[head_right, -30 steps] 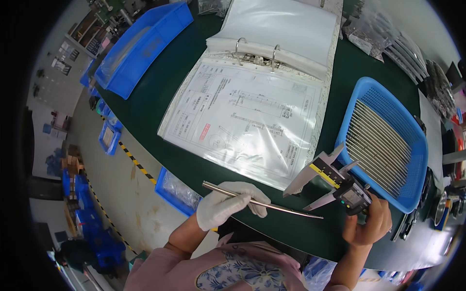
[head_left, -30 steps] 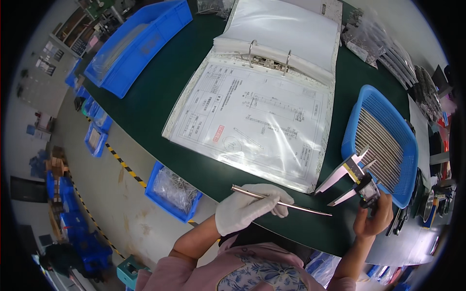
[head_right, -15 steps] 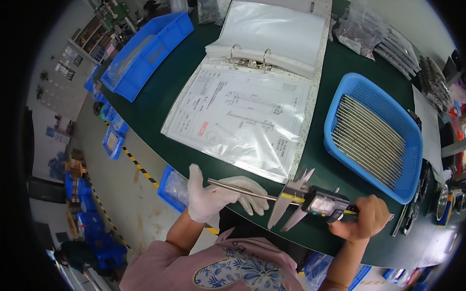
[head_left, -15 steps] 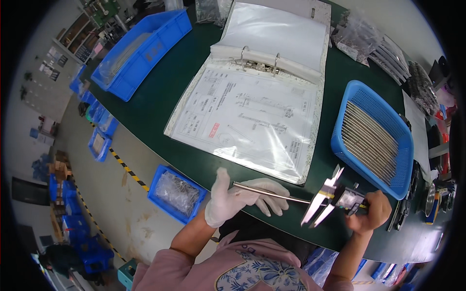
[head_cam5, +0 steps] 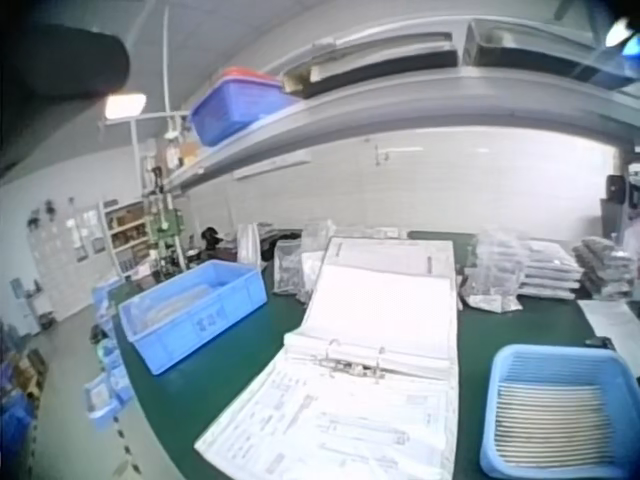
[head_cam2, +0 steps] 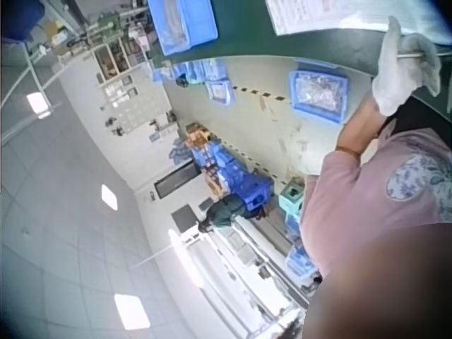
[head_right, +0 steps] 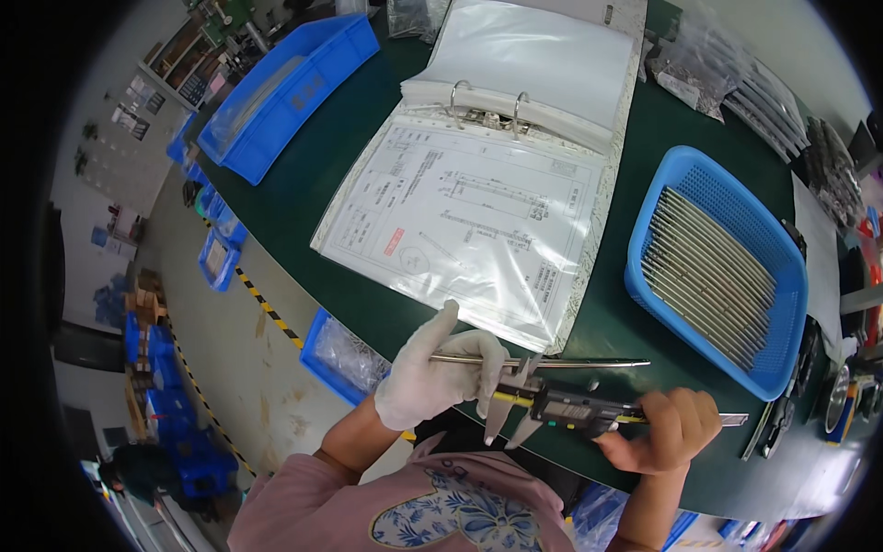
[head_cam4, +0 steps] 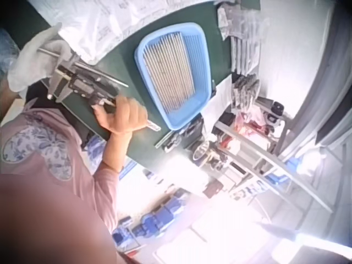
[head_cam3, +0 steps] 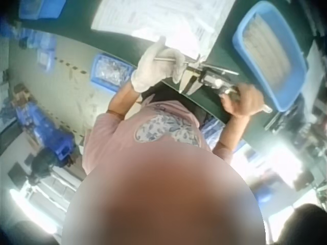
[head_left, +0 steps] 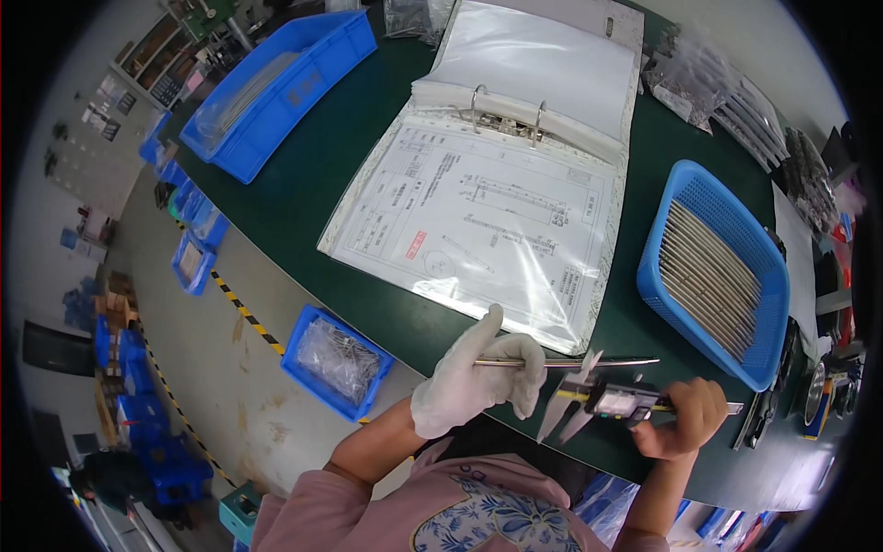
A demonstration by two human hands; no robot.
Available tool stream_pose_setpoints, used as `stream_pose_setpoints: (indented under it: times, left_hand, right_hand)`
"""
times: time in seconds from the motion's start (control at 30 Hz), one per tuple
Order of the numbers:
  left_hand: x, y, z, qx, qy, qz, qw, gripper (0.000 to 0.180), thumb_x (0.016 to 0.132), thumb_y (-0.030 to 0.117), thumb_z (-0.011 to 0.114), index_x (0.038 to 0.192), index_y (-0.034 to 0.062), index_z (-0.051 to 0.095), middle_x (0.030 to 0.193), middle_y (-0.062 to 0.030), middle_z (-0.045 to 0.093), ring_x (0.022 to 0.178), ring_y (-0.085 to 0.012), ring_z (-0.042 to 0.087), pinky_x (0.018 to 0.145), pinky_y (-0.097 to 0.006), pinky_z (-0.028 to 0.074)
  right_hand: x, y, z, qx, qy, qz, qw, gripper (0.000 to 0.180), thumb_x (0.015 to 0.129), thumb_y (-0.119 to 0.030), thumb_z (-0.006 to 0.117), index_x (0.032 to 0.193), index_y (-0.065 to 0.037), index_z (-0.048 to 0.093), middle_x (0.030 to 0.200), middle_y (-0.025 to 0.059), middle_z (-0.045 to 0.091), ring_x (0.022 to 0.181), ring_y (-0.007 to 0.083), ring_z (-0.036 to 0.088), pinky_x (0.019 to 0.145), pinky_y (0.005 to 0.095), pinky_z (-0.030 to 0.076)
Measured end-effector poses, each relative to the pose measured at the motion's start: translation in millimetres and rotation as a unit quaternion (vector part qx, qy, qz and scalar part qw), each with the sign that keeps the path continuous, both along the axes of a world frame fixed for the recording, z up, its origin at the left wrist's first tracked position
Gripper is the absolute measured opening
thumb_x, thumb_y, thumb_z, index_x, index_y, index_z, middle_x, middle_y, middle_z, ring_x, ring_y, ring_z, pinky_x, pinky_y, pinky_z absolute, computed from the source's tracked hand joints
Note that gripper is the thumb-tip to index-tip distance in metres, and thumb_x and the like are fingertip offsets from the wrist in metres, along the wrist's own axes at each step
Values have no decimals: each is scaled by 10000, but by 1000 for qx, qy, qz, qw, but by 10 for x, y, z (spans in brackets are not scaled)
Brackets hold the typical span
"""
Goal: Using a digital caliper to measure the length and diameter of metal rods according to technical specifications.
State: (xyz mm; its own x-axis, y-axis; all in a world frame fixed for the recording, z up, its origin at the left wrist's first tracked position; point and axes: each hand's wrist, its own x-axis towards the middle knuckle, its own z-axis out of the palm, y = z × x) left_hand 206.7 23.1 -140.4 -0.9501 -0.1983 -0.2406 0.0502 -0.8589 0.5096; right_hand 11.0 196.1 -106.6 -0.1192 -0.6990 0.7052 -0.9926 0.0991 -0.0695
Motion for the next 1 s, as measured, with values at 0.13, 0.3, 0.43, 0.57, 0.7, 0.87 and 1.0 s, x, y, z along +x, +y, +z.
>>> stream_pose_setpoints:
  times: [0.13, 0.3, 0.43, 0.57, 0.7, 0.87, 1.0]
  left_hand:
    - [-68, 1, 4, 26, -20, -16, 999, 696, 893, 621, 162, 823, 35, 531, 708, -61, 544, 625, -177, 555, 616, -307, 471]
    - [-129, -48, -50, 104, -9, -27, 994, 700, 886, 634, 169, 843, 33, 526, 671, -43, 506, 619, -183, 529, 617, -305, 460]
    - [-116, -69, -61, 97, 6, -38, 995, 699, 883, 639, 175, 839, 36, 526, 675, -40, 503, 623, -183, 532, 618, -300, 458]
    - [-104, -68, -50, 116, 20, -36, 992, 704, 877, 649, 186, 843, 37, 532, 683, -35, 508, 619, -172, 528, 606, -288, 445]
    - [-89, -22, -13, 103, -32, -9, 994, 689, 883, 639, 188, 850, 49, 542, 717, -33, 536, 625, -132, 502, 599, -237, 392]
    - [-79, -54, -92, 119, 13, -43, 992, 649, 897, 609, 195, 846, 53, 524, 780, -65, 536, 680, -151, 477, 647, -257, 366]
    - [-106, -60, 56, 146, -10, -17, 989, 605, 914, 566, 204, 877, 43, 507, 863, -142, 543, 843, -261, 553, 751, -337, 424]
  right_hand:
    - [17, -2, 18, 35, -7, 18, 999, 602, 645, -656, 617, 592, -84, 439, 480, 29, 329, 396, 201, 333, 415, 318, 226]
    - [18, -32, 2, 81, -16, 44, 996, 641, 611, -693, 614, 554, -101, 376, 475, 29, 304, 390, 194, 313, 415, 317, 205]
    - [48, -82, -29, 64, -16, 50, 997, 653, 614, -711, 599, 557, -104, 366, 479, 27, 313, 390, 192, 317, 415, 315, 200]
    - [129, -96, -124, 5, -31, 34, 999, 665, 664, -711, 547, 592, -65, 405, 515, 53, 351, 412, 219, 324, 429, 328, 219]
    - [262, -119, -95, 4, 4, -2, 1000, 651, 685, -705, 528, 608, -65, 441, 512, 50, 368, 408, 215, 337, 423, 326, 226]
    - [225, -126, -18, 93, -44, 80, 991, 524, 687, -594, 612, 600, -97, 471, 477, 20, 342, 385, 187, 359, 398, 303, 249]
    - [287, -229, -66, 108, -64, 101, 987, 518, 642, -566, 657, 566, -94, 459, 481, 22, 341, 385, 195, 362, 390, 307, 254]
